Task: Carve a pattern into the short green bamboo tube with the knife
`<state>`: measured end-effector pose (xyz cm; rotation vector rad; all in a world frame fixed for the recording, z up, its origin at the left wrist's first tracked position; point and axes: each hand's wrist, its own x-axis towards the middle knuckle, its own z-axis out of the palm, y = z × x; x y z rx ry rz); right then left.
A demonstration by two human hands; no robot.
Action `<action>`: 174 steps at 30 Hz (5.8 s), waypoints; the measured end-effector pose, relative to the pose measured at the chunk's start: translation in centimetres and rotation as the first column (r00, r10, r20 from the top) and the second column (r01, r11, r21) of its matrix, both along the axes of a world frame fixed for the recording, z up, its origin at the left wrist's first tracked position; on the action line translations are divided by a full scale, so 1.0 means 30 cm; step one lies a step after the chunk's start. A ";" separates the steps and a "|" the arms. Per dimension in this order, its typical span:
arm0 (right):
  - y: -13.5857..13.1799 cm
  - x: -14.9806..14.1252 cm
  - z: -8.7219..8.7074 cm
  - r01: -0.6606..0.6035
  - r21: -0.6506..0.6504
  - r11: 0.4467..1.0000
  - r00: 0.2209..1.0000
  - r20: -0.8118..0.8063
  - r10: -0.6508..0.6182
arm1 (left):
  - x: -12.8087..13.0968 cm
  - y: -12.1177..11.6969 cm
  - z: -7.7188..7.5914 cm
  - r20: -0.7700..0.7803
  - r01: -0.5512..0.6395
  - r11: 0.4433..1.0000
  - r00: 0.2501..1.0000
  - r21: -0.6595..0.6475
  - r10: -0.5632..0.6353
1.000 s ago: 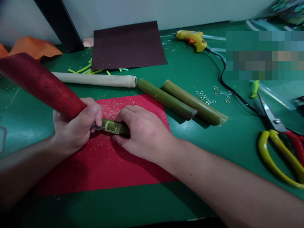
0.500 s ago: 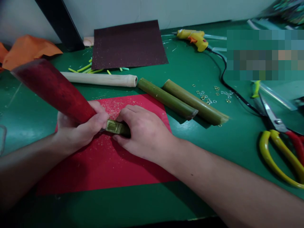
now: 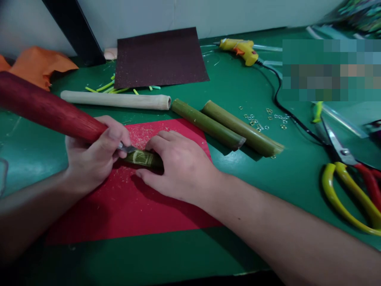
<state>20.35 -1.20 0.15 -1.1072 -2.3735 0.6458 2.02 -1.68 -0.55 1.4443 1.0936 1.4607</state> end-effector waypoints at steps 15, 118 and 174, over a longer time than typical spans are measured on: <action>0.031 0.012 -0.017 -0.195 0.135 0.971 0.974 -0.090 0.208 | -0.014 -0.003 0.046 -0.039 0.065 0.991 0.997 -0.117 -0.070; -0.042 -0.035 -0.025 -0.029 0.092 0.995 0.997 -0.064 0.035 | 0.044 0.000 0.116 -0.583 -0.127 0.959 0.811 -0.253 -0.047; -0.026 -0.040 -0.026 -0.031 -0.051 0.998 0.997 -0.075 0.027 | 0.046 -0.038 0.054 -0.376 -0.184 0.981 0.915 -0.068 0.146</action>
